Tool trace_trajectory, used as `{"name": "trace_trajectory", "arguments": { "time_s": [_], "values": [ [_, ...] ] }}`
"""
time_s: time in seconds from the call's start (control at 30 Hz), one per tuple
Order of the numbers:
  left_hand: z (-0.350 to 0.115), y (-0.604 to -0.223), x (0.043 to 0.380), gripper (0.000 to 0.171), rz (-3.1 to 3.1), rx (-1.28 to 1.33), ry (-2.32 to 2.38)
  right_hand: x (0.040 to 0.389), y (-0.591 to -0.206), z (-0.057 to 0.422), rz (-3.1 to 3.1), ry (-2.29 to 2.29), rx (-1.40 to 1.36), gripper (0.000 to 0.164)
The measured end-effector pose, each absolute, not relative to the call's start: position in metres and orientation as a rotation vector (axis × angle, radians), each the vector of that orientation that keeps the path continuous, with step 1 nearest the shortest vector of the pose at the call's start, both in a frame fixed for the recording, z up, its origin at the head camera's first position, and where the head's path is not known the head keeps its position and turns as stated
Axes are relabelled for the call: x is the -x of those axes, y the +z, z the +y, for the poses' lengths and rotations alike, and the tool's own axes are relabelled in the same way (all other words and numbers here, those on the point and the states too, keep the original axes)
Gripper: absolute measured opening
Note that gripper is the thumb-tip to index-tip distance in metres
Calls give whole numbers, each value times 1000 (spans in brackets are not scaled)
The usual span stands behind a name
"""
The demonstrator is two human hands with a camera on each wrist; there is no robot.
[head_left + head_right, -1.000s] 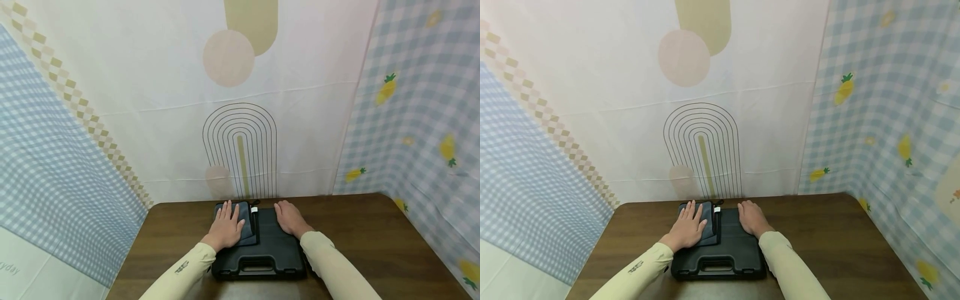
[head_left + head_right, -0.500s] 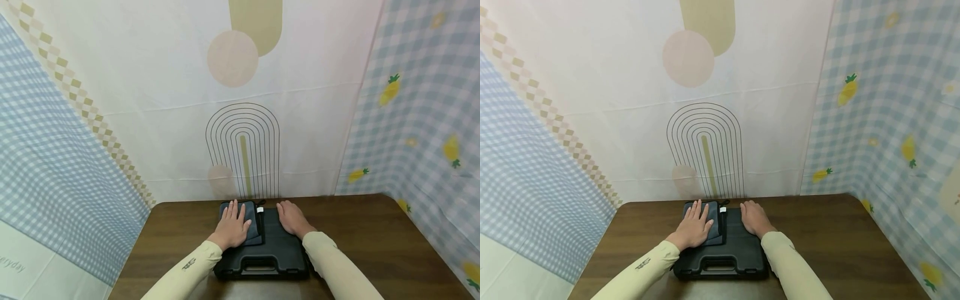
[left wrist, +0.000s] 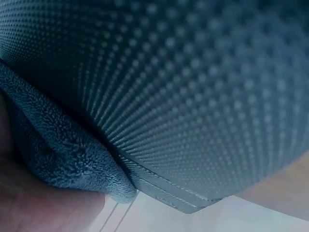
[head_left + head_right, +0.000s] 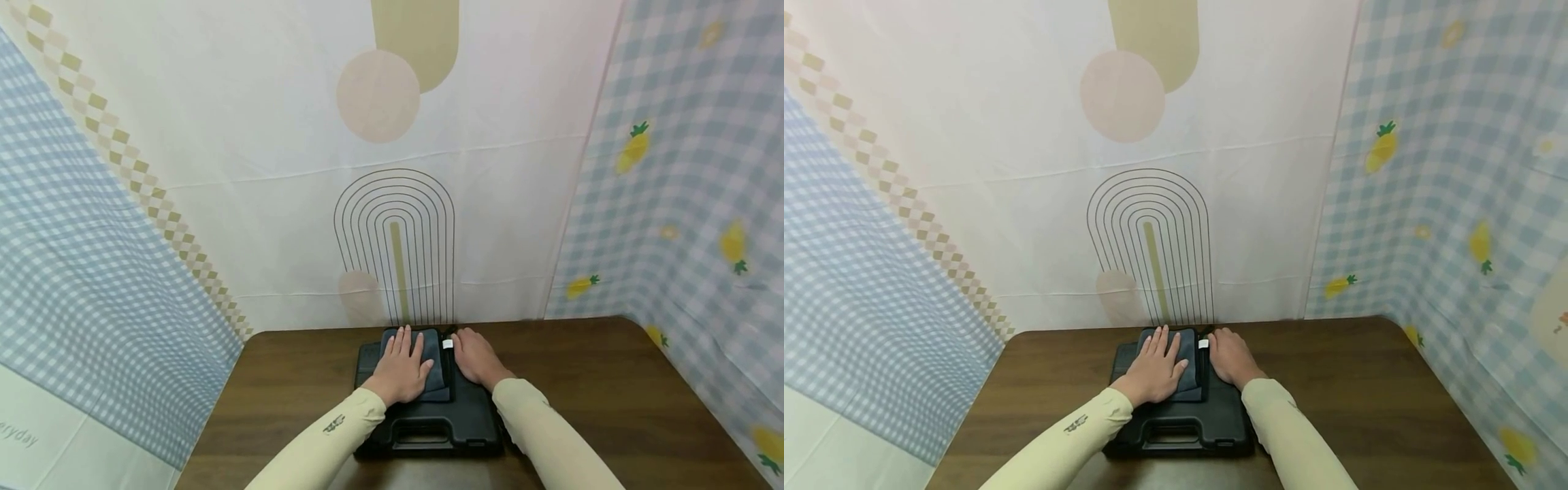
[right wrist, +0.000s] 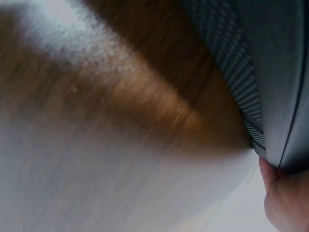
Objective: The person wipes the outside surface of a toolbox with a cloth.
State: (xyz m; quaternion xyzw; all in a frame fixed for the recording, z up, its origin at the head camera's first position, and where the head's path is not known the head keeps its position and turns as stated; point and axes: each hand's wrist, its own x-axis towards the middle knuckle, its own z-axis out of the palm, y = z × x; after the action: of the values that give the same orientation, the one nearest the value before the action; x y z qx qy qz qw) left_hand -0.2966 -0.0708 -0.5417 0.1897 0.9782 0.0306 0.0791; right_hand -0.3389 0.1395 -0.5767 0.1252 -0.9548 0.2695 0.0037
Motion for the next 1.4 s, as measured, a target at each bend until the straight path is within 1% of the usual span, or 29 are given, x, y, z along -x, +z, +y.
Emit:
{"name": "trace_trajectory", "arguments": {
  "time_s": [0.33, 0.6, 0.73, 0.93, 1.2, 1.4],
  "values": [
    [-75, -542, 294, 68, 2913, -577, 138, 337, -575, 136, -3024, 856, -352, 45],
    [-77, -535, 281, 69, 2884, -596, 113, 337, -576, 136, -3024, 863, -295, 48],
    [-75, -525, 265, 69, 2880, -583, 65, 338, -577, 137, -3020, 869, -295, 47],
    [-78, -522, 231, 70, 2870, -600, 48, 338, -578, 138, -2961, 871, -319, 40],
    [-94, -522, 181, 80, 2761, -632, 135, 334, -575, 138, -2973, 947, -323, 48],
    [-105, -529, 166, 81, 2783, -682, 139, 335, -576, 136, -2966, 942, -307, 48]
  ]
}}
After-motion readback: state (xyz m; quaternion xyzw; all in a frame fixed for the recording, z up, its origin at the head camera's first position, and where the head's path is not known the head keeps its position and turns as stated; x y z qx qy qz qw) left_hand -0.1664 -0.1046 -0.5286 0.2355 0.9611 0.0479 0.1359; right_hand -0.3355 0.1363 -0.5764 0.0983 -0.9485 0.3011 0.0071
